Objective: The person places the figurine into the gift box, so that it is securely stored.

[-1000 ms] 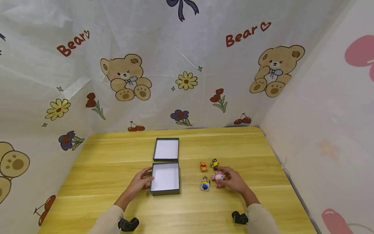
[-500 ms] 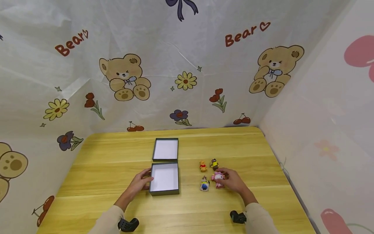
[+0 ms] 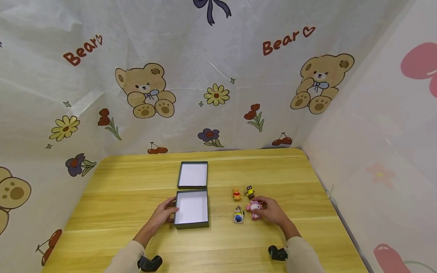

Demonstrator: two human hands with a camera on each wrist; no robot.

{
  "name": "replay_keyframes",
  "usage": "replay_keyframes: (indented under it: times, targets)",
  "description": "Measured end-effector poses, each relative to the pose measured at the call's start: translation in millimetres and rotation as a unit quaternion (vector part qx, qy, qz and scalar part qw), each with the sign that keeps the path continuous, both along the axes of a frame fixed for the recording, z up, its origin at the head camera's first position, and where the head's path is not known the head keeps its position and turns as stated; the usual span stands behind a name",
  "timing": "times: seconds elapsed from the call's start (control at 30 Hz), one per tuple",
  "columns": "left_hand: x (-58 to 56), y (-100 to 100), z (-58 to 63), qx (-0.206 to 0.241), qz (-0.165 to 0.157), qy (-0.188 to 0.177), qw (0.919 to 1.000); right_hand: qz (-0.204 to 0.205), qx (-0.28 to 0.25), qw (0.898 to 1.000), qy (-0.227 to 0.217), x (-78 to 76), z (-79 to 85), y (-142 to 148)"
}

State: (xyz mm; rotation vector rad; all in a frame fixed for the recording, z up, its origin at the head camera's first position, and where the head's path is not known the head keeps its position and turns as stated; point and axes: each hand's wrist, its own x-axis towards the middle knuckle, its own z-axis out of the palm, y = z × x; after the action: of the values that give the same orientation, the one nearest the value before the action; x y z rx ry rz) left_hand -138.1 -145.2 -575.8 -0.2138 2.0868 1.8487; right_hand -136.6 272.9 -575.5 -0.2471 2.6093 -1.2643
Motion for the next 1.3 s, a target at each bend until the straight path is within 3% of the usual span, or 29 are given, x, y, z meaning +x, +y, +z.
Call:
replay_keyframes:
  times: [0.4,0.63,0.87,1.3]
  targets:
    - [1.9,0.0,-0.1,-0.003,-0.010,-0.005,0.9999,0.006,-0.006,1.000,-0.010,0.7,3.9,2.0]
    - [3.0,-0.7,1.7,0.002,-0.012,-0.003,0.9999,0.024,-0.015,1.000,0.008,-0.7,1.7,4.1]
    - [1.5,-3.2,-1.9,0.002,-0.010,-0.002,0.9999,0.011,-0.022,1.000,-0.015,-2.7,1.5,4.1]
    - [3.6,-4.7,-0.6,0.013,-0.016,0.002,0.9998,-0.003,-0.041,0.999,-0.006,-6.1,7.6,3.9]
